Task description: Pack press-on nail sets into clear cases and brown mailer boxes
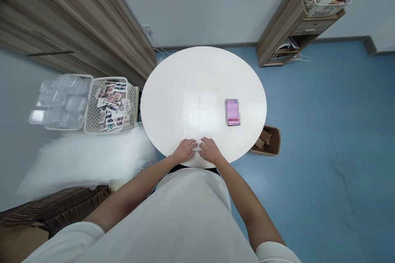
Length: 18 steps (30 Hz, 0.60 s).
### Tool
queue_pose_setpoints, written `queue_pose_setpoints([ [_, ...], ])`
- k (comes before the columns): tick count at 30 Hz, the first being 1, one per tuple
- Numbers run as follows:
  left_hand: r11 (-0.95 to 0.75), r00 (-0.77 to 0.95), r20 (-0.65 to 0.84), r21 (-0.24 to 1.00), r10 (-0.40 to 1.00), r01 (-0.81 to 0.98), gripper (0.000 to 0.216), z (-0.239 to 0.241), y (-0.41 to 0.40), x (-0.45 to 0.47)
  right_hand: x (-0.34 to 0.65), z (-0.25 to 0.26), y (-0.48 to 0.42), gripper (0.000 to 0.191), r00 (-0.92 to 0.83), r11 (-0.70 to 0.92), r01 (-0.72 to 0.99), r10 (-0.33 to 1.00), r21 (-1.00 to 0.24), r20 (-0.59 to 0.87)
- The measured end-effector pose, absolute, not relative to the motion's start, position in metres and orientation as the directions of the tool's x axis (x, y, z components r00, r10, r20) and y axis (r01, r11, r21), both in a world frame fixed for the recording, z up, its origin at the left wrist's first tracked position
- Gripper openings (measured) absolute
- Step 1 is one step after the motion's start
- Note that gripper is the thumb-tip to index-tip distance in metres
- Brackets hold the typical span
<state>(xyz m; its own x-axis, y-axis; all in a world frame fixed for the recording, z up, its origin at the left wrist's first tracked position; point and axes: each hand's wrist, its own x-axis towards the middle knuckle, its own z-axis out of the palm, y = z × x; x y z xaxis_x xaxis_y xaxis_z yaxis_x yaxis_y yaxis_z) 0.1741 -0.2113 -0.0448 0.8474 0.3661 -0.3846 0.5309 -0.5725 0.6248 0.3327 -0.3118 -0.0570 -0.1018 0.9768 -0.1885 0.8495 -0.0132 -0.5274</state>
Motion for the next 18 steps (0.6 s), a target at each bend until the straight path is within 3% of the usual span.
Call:
queue_pose_setpoints([
  [5,-0.539,0.825,-0.393,0.625,0.406,0.564,0.029,-0.050,-0.186,0.189,0.343,-0.055,-0.289,0.023,-0.018,-0.127,0.866,0.959,-0.483,-0.284],
  [10,-0.315,0.738,-0.432,0.706,0.519,0.634,0.030,-0.062,-0.164,0.200,0.352,-0.065,-0.263,0.026,0.035,-0.218,0.851,0.931,-0.477,-0.363],
  [13,-0.211,0.643,-0.478,0.680,0.598,0.702,0.028,-0.067,-0.160,0.206,0.354,-0.074,-0.251,0.023,0.095,-0.287,0.843,0.912,-0.455,-0.398],
  [18,-0.444,0.694,-0.364,0.566,0.621,0.694,0.039,-0.070,-0.169,0.210,0.352,-0.087,-0.242,0.020,0.162,-0.340,0.847,0.898,-0.409,-0.410],
])
